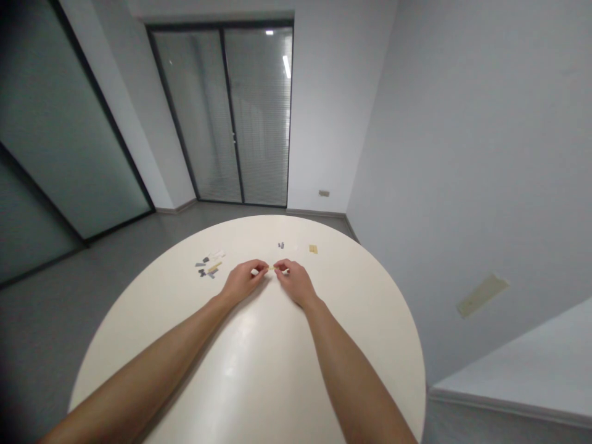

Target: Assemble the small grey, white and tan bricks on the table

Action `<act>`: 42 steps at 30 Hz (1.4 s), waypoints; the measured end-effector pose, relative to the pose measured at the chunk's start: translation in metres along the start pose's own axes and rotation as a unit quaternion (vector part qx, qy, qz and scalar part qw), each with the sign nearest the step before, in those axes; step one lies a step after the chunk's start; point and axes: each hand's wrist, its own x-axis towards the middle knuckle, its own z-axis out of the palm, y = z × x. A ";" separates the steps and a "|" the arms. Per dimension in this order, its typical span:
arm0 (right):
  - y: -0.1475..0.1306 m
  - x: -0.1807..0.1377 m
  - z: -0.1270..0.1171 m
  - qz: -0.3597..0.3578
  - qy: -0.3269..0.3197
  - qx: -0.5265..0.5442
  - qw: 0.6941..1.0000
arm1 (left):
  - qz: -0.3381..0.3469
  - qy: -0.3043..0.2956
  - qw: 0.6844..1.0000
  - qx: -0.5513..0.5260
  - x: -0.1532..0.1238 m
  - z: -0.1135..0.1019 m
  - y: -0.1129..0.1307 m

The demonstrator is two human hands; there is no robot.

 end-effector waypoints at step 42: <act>-0.003 0.000 0.000 0.001 -0.011 0.003 1.000 | 0.006 0.001 1.000 0.006 0.000 0.001 -0.001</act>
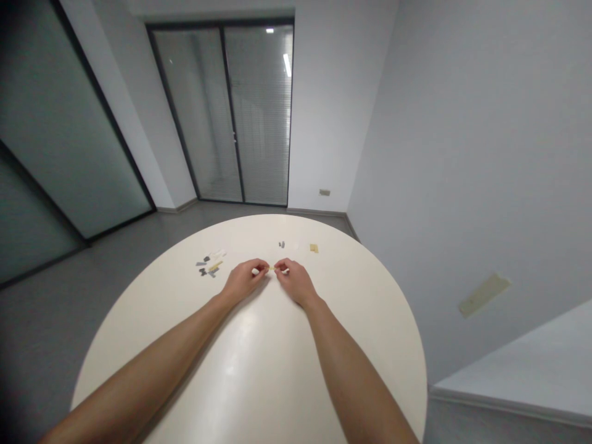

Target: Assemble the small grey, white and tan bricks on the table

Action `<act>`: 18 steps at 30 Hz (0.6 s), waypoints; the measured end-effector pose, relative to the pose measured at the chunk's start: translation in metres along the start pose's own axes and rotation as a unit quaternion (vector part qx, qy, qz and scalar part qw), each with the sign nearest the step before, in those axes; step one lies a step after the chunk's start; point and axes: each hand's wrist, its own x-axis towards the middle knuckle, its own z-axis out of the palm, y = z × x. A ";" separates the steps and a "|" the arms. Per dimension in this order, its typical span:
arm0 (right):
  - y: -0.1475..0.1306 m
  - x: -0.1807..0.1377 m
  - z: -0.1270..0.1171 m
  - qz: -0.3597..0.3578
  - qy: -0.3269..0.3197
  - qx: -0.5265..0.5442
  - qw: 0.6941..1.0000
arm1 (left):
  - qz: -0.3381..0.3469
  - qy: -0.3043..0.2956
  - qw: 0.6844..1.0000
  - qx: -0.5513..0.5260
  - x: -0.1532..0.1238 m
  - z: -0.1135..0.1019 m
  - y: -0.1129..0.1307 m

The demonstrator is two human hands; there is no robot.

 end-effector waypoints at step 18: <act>0.000 -0.001 0.001 0.006 0.000 0.004 1.000 | 0.004 -0.004 1.000 0.012 -0.001 -0.002 0.002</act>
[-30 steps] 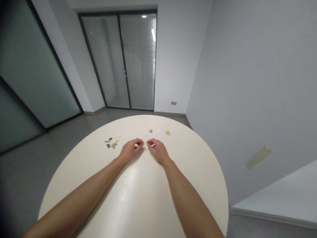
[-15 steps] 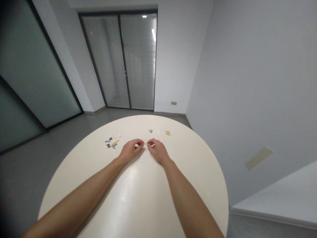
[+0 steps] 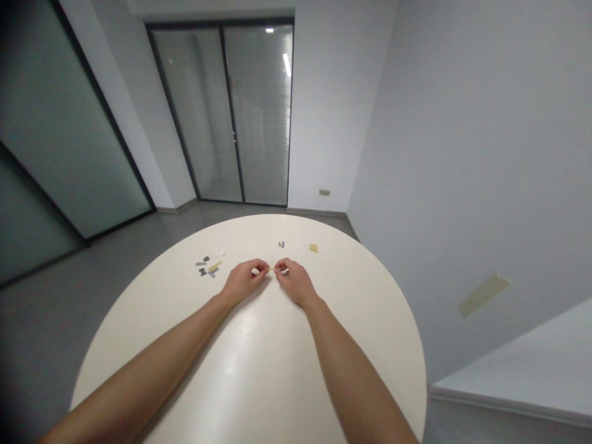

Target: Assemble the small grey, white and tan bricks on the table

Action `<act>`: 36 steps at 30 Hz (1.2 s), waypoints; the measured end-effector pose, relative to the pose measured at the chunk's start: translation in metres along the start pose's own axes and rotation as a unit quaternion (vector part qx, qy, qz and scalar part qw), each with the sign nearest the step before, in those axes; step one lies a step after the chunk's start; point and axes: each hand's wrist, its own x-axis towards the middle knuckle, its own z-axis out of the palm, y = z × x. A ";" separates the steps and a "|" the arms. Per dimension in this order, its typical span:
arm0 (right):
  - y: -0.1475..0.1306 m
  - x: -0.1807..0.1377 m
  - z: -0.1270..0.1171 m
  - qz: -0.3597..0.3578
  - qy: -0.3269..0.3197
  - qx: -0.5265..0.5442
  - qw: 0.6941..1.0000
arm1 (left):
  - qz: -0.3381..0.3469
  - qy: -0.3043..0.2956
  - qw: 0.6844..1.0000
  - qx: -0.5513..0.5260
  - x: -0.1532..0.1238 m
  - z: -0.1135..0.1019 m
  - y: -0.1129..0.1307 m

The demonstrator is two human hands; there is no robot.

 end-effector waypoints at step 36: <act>0.005 0.001 0.002 0.001 0.014 -0.009 1.000 | 0.000 0.001 1.000 0.008 -0.001 -0.002 0.003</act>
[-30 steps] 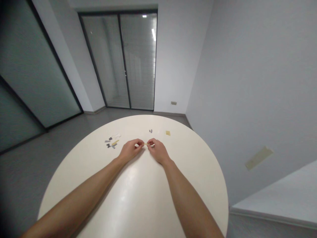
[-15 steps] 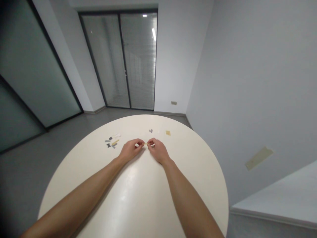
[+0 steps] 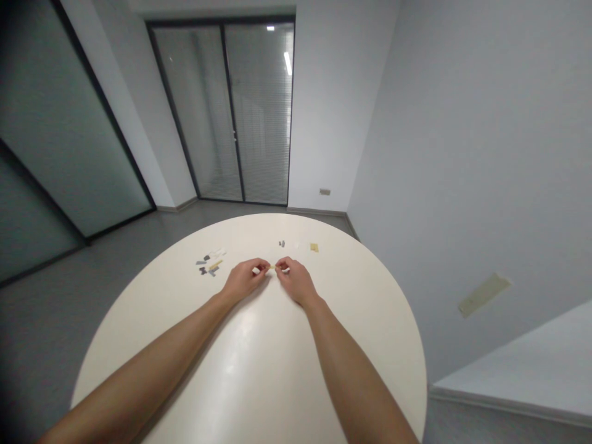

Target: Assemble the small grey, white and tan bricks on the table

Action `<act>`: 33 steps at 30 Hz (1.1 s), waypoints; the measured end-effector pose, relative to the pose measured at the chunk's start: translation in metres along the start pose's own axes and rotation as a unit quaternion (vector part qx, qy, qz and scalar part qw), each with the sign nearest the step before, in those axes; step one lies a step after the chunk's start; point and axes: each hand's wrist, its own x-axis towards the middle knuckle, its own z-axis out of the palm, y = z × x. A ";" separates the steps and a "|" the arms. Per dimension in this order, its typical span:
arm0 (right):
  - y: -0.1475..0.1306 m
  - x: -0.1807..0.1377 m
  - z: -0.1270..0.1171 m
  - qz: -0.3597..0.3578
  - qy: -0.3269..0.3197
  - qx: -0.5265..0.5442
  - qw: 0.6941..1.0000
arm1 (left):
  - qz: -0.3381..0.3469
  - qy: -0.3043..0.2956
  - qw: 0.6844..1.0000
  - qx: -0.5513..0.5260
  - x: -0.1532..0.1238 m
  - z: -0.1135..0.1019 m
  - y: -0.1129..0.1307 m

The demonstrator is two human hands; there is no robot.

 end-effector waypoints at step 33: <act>0.002 0.000 0.000 0.000 -0.007 -0.008 1.000 | -0.005 0.003 1.000 0.014 -0.001 -0.001 0.001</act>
